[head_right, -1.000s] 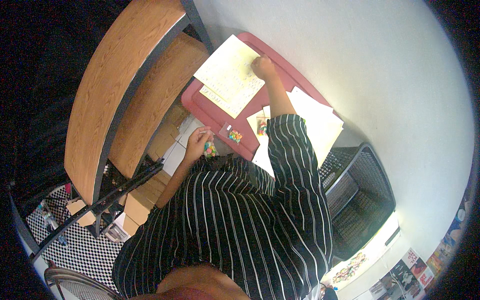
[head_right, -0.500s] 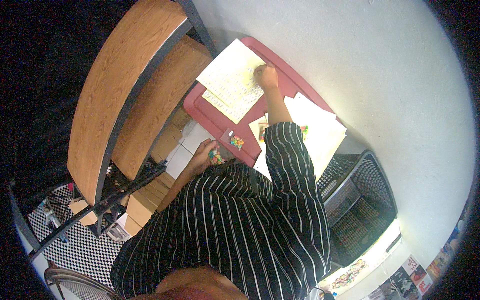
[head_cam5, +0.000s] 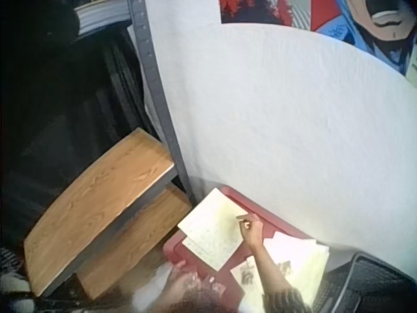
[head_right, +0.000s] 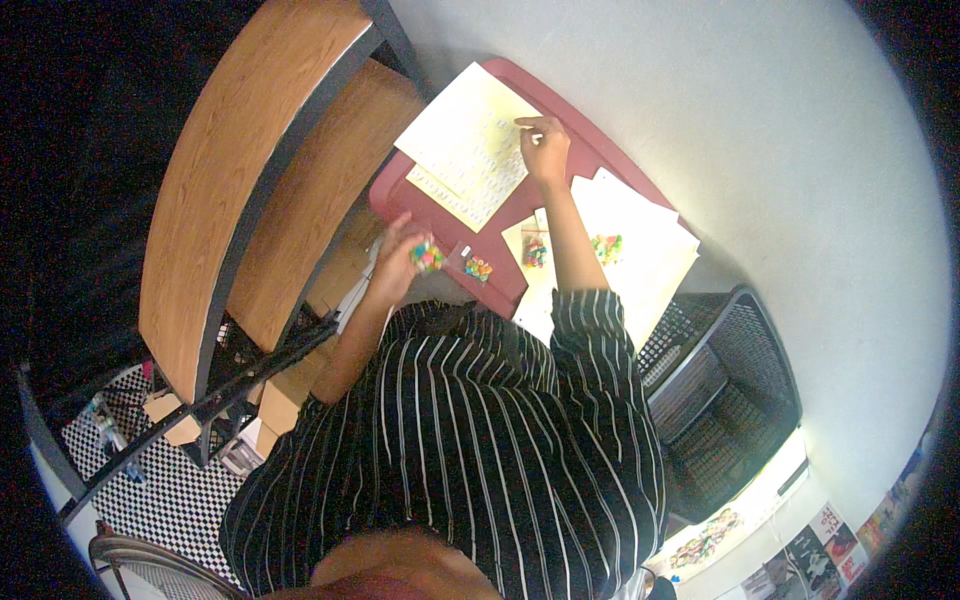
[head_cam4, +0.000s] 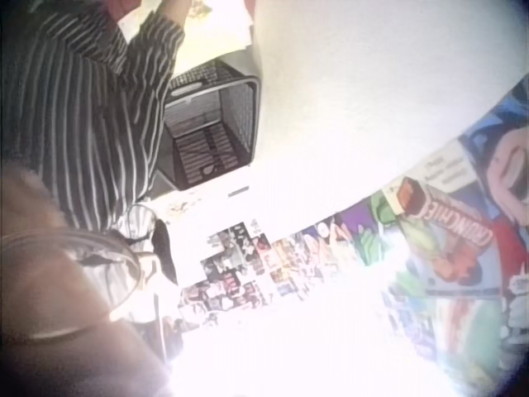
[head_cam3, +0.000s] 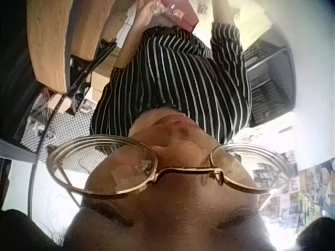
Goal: The person sorts small colorful candies from plastic bags onto sheets of paper and places them into small plastic bags by hand.
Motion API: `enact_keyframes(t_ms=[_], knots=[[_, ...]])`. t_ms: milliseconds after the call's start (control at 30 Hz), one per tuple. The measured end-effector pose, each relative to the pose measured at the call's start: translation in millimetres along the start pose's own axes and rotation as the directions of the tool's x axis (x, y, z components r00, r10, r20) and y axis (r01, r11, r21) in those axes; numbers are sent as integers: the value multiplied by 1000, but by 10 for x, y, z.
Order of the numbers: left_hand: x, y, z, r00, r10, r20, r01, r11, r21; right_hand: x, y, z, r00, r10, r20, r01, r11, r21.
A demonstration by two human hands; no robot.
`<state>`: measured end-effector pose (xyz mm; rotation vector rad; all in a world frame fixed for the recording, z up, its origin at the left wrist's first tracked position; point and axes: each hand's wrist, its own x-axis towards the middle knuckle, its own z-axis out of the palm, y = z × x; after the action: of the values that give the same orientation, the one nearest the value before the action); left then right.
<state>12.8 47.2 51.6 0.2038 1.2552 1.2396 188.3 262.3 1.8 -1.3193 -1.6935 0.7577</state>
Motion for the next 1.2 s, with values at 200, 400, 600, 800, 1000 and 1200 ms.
enact_keyframes(t_ms=[200, 400, 600, 800, 1000, 1200], knots=[[195, 304, 295, 982, 186, 22, -186, 982, 40, -680, -972, -187, 962, -111, 250, 32, 954, 299], [200, 156, 295, 978, 198, 72, -201, 978, 46, -1112, -642, -276, 993, -11, 120, 17, 999, -48], [188, -570, 194, 972, 185, 142, -224, 909, 351, -1527, -163, -511, 951, 301, 71, -178, 720, -671], [230, -828, 232, 919, 166, 357, -371, 672, 641, -1579, -18, -524, 954, 300, -27, -274, 829, -487], [205, -592, 381, 730, 422, 538, -652, 193, 734, -1585, -17, -547, 919, 394, -15, -383, 883, -269], [312, -531, 534, 695, 442, 567, -709, 293, 641, -1577, -194, -573, 918, 365, 157, -386, 912, 136]])
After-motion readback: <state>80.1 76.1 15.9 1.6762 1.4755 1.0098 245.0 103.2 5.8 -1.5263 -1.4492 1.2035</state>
